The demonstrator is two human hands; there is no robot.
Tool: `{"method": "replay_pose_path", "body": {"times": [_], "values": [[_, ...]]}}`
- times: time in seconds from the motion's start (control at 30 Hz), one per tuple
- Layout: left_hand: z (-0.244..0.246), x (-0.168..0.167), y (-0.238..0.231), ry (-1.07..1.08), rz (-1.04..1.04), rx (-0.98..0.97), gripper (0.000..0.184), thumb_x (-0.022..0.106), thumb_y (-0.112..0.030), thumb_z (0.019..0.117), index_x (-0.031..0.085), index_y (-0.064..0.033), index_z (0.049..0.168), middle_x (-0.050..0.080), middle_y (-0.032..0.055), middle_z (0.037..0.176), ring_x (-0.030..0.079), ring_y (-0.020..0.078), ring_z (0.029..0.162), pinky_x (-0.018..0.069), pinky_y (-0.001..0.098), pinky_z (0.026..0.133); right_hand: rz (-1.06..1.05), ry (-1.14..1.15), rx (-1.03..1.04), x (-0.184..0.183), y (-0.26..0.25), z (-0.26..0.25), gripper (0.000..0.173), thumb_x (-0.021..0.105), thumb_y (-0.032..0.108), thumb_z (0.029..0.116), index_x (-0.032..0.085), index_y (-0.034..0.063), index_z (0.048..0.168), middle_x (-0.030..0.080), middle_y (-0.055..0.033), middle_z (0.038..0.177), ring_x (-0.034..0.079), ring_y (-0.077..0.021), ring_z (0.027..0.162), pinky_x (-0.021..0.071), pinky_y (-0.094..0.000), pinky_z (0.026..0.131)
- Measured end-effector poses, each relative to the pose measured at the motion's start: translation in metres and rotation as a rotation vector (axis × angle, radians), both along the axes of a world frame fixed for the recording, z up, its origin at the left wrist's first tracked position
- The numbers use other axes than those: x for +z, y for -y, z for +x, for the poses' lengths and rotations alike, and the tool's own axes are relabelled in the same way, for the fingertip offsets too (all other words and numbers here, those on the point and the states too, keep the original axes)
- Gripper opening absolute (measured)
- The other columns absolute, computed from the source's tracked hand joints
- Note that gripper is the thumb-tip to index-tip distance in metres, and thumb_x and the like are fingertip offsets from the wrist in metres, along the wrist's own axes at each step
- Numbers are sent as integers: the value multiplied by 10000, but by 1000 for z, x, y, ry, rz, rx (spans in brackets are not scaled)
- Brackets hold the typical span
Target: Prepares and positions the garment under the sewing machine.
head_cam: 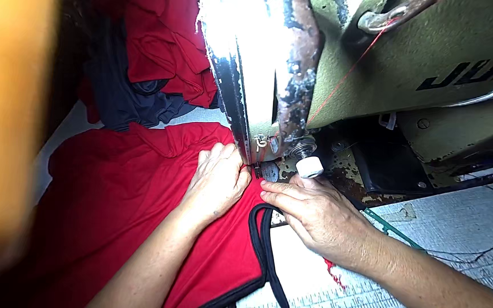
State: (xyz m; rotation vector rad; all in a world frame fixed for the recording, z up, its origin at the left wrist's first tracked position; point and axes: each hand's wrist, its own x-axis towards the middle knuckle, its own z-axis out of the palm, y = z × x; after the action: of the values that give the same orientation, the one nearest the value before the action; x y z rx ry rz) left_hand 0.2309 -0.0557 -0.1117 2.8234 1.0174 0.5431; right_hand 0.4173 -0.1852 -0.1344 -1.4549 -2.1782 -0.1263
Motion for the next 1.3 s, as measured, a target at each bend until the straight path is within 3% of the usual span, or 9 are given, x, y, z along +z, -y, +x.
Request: {"method": "replay_pose_path", "body": {"times": [0.4, 0.73, 0.83, 0.93, 1.0, 1.07, 1.13, 1.2, 1.3], "values": [[-2, -7, -17, -24, -28, -44, 275, 444, -247, 976, 682, -127, 906, 629, 24, 946, 571, 216, 983, 388, 423, 812, 0, -45, 1, -1, -1, 1, 347, 490, 182, 994, 776, 239, 1181, 703, 115, 1295, 650, -132, 1081, 502, -343, 893], [1, -3, -28, -60, -57, -26, 251, 473, -222, 975, 679, -88, 924, 642, 55, 988, 582, 242, 1003, 402, 443, 817, -2, -1, -39, -1, -1, -2, 376, 473, 192, 1009, 741, 233, 1268, 680, 113, 1335, 629, -144, 1078, 482, -329, 886], [1, 16, -9, -102, -61, 95, 226, 555, -223, 998, 717, -85, 1073, 644, 84, 1095, 575, 291, 1104, 436, 499, 868, 5, 0, -34, -1, -1, -2, 376, 474, 191, 1004, 745, 231, 1262, 684, 106, 1335, 634, -147, 1072, 486, -333, 869], [-5, 28, 45, -72, 78, 263, 393, 557, -309, 981, 654, -20, 1231, 590, 242, 1333, 535, 468, 1275, 449, 661, 956, 4, -1, -27, -1, -2, -1, 385, 467, 189, 998, 742, 228, 1264, 683, 102, 1336, 638, -151, 1077, 490, -342, 875], [-14, 25, 85, -111, -6, 360, 709, 396, -543, 998, 510, -50, 1494, 444, 288, 1536, 413, 549, 1401, 348, 776, 1016, -7, -4, -20, 0, -1, -1, 387, 463, 187, 999, 741, 220, 1267, 682, 92, 1343, 642, -156, 1108, 494, -360, 891], [-25, 15, 104, -193, -159, 412, 920, 311, -758, 939, 399, -115, 1591, 302, 298, 1624, 257, 603, 1465, 204, 855, 1030, -33, -16, -28, 1, 0, -2, 388, 457, 206, 1005, 739, 219, 1271, 680, 90, 1350, 641, -154, 1150, 500, -367, 918], [-40, -2, 90, -179, -96, 387, 949, 278, -832, 897, 452, -188, 1573, 320, 257, 1632, 249, 575, 1483, 165, 862, 1041, -54, -26, -41, 2, 0, -4, 389, 450, 255, 1015, 733, 222, 1279, 676, 94, 1353, 634, -151, 1160, 492, -370, 931], [-66, -9, 48, -141, -27, 213, 874, 298, -799, 923, 501, -217, 1542, 403, 192, 1608, 301, 500, 1495, 215, 823, 1071, -55, -27, -39, 2, 2, -8, 398, 458, 313, 1012, 732, 211, 1281, 679, 78, 1347, 623, -162, 1110, 481, -364, 912], [-101, 1, -28, -197, -15, -98, 842, 336, -737, 941, 487, -172, 1547, 428, 93, 1613, 320, 331, 1528, 257, 632, 1194, -43, 2, 2, 5, 2, -13, 424, 466, 359, 1005, 727, 206, 1301, 686, 70, 1337, 614, -157, 1069, 448, -342, 882]]}}
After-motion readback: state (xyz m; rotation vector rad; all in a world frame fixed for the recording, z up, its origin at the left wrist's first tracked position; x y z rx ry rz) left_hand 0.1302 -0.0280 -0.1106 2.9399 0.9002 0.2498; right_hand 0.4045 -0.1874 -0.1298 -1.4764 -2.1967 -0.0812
